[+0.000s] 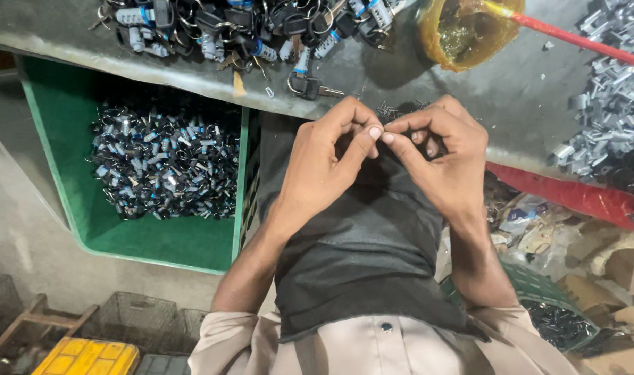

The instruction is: The person picks small padlock cylinder components from a bin, fits the parts together by hand at the workbench, and uses a brush to apply paste from a container onto the assembled cylinder. Finished assemblies are placed on the table with the growing pile of completed padlock cores.

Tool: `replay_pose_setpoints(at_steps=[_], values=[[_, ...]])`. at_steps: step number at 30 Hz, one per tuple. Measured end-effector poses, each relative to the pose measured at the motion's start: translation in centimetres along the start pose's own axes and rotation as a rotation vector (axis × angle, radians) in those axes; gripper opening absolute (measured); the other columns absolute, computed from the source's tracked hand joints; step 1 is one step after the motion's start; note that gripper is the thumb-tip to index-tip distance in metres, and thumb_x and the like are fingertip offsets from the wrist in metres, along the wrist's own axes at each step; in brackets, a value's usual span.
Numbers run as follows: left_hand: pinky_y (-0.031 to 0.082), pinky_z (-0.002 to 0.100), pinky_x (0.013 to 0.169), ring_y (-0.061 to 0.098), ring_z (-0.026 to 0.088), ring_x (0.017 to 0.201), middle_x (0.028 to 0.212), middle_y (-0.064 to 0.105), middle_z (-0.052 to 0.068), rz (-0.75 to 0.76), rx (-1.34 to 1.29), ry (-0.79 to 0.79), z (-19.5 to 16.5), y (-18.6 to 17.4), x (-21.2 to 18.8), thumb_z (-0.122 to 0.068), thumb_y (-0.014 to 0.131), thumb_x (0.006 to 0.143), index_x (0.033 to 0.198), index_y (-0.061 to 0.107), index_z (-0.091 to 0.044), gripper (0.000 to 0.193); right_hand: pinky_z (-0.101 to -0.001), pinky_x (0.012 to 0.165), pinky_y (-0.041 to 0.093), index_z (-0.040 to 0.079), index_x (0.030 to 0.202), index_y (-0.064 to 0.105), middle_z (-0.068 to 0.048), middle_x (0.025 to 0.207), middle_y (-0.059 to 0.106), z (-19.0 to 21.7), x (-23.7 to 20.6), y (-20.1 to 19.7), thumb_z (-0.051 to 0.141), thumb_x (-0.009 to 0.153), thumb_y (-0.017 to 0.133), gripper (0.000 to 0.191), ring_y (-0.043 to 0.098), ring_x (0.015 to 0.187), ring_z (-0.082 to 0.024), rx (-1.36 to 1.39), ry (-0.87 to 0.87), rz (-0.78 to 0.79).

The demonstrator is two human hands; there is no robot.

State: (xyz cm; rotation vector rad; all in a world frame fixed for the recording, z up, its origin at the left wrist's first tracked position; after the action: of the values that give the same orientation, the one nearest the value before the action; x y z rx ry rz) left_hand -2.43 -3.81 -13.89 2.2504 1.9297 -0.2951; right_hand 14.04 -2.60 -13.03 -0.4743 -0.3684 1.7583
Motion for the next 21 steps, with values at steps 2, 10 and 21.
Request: replay_pose_setpoints(at_steps=[2,10,21], values=[[0.049,0.028,0.059,0.066,0.013,0.066,0.076,0.066,0.006,-0.024,0.104,0.033,-0.3,0.0,0.1,-0.010,0.061,0.105,0.103,0.059,-0.003,0.008,-0.0240,0.064,0.037,0.007,0.101,0.077,0.000,0.087,0.060,0.1,0.2,0.1,0.005,0.090,0.088,0.016,0.049,0.074,-0.008,0.009,0.020,-0.003],[0.049,0.049,0.064,0.068,0.038,0.075,0.079,0.067,0.014,-0.170,0.457,0.133,-1.1,0.3,1.1,-0.013,0.060,0.104,0.100,0.054,-0.006,0.009,-0.0364,0.079,0.045,0.009,0.103,0.076,-0.006,0.091,0.061,3.0,0.0,0.4,0.001,0.089,0.086,0.019,0.057,0.089,-0.026,-0.334,-0.259,-0.108],[0.054,0.043,0.070,0.066,0.031,0.094,0.101,0.061,0.008,-0.240,1.061,0.510,-7.1,-0.8,7.2,-0.010,0.067,0.090,0.116,0.065,-0.015,0.026,-0.0277,0.065,0.044,0.008,0.100,0.071,-0.004,0.092,0.065,2.2,-1.3,-0.3,0.002,0.093,0.084,0.017,0.059,0.082,-0.016,-0.108,-0.137,-0.084]])
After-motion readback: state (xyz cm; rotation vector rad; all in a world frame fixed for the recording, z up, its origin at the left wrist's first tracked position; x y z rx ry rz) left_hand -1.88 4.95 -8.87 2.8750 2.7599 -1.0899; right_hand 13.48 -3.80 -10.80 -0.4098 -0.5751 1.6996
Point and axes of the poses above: each hand's wrist, its own x-axis towards the middle knuckle, its own y-axis out of the palm, z = x × y, the point moved 9 cm from there along x, towards the middle knuckle
